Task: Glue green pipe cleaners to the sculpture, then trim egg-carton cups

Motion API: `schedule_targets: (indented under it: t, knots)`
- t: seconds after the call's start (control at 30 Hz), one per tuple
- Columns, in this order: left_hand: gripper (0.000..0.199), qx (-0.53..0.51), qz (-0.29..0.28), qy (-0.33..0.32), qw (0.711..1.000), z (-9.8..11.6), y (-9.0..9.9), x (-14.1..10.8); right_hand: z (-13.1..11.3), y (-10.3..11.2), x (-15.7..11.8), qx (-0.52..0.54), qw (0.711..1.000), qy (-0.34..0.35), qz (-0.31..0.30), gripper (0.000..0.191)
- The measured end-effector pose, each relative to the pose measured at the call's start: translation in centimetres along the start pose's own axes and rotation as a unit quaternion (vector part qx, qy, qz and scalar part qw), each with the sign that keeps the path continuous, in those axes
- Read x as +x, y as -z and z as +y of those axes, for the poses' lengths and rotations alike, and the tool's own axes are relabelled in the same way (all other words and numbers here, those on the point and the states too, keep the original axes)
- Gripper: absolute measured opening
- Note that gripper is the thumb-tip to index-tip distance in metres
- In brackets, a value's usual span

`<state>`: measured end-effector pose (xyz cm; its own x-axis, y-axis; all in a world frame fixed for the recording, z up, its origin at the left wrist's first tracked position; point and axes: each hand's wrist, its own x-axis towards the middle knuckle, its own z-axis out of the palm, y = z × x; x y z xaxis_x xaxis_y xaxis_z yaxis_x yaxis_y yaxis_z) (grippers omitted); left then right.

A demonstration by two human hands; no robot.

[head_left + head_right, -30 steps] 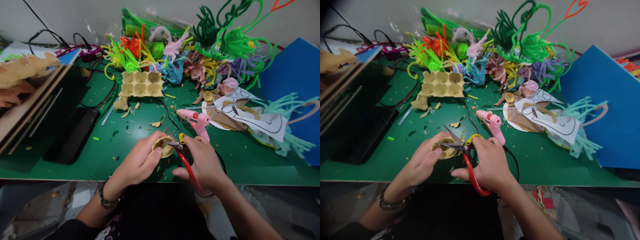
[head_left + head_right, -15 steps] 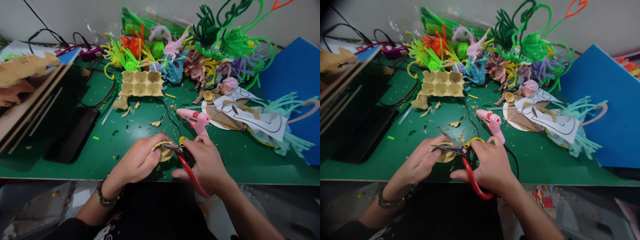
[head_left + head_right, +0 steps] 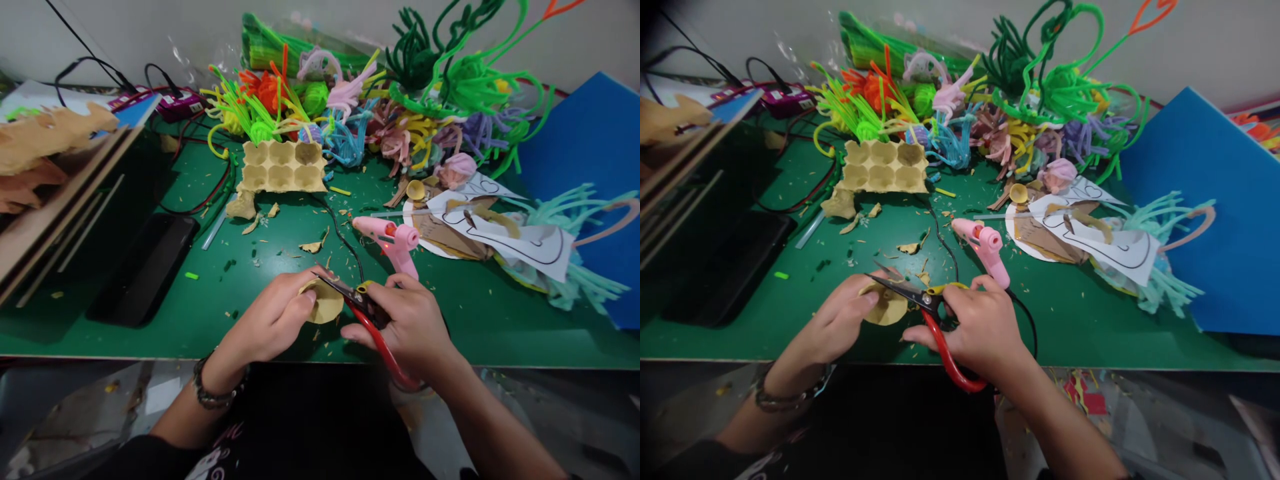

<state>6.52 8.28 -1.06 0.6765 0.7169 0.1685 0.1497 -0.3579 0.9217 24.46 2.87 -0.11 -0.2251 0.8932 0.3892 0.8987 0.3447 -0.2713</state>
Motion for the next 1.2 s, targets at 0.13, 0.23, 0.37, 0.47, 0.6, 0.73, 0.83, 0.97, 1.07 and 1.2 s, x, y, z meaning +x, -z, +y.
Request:
schedule_targets:
  t: [0.13, 0.23, 0.37, 0.47, 0.6, 0.73, 0.83, 0.97, 1.07, 1.2]
  knots:
    - [0.023, -0.026, 0.006, 0.039, 0.999, 0.2, -0.2, -0.1, 0.1, -0.5, -0.4, 0.003, 1.000, -0.024, -0.005, 0.061]
    - [0.019, -0.028, 0.018, 0.047, 0.998, 0.6, -0.3, 0.1, 0.1, -0.7, -0.5, 0.003, 0.998, -0.058, -0.012, 0.060]
    - [0.014, 0.004, -0.003, 0.033, 0.999, 1.0, -0.5, 0.3, -0.3, -0.4, -0.1, 0.012, 0.999, -0.052, -0.011, 0.058]
    - [0.017, 0.018, -0.026, 0.028, 0.999, 1.1, -0.5, 0.5, -0.4, -0.2, 0.1, -0.012, 0.999, -0.033, -0.020, 0.061]
    - [0.019, 0.036, -0.027, 0.020, 0.999, 1.2, -0.2, 0.5, -0.2, -0.3, 0.1, -0.053, 0.998, -0.020, -0.014, 0.063]
    - [0.024, 0.034, -0.041, 0.023, 0.998, 1.3, -0.1, 0.5, -0.1, -0.4, -0.1, -0.047, 0.999, -0.007, 0.002, 0.066]
    - [0.024, 0.026, -0.044, 0.034, 0.998, 1.2, -0.2, 0.5, -0.1, -0.4, 0.0, -0.048, 0.999, 0.004, 0.000, 0.066]
    - [0.023, 0.017, -0.045, 0.029, 0.998, 1.0, -0.2, 0.5, -0.1, -0.2, 0.1, -0.063, 0.998, 0.018, 0.007, 0.067]
    - [0.020, 0.016, -0.038, 0.024, 0.999, 0.8, -0.2, 0.4, 0.0, -0.3, -0.1, -0.063, 0.998, 0.023, 0.017, 0.067]
    - [0.018, 0.014, 0.021, 0.058, 0.998, 0.7, -0.7, 0.5, 0.0, -0.7, -0.4, -0.066, 0.997, -0.014, 0.034, 0.065]
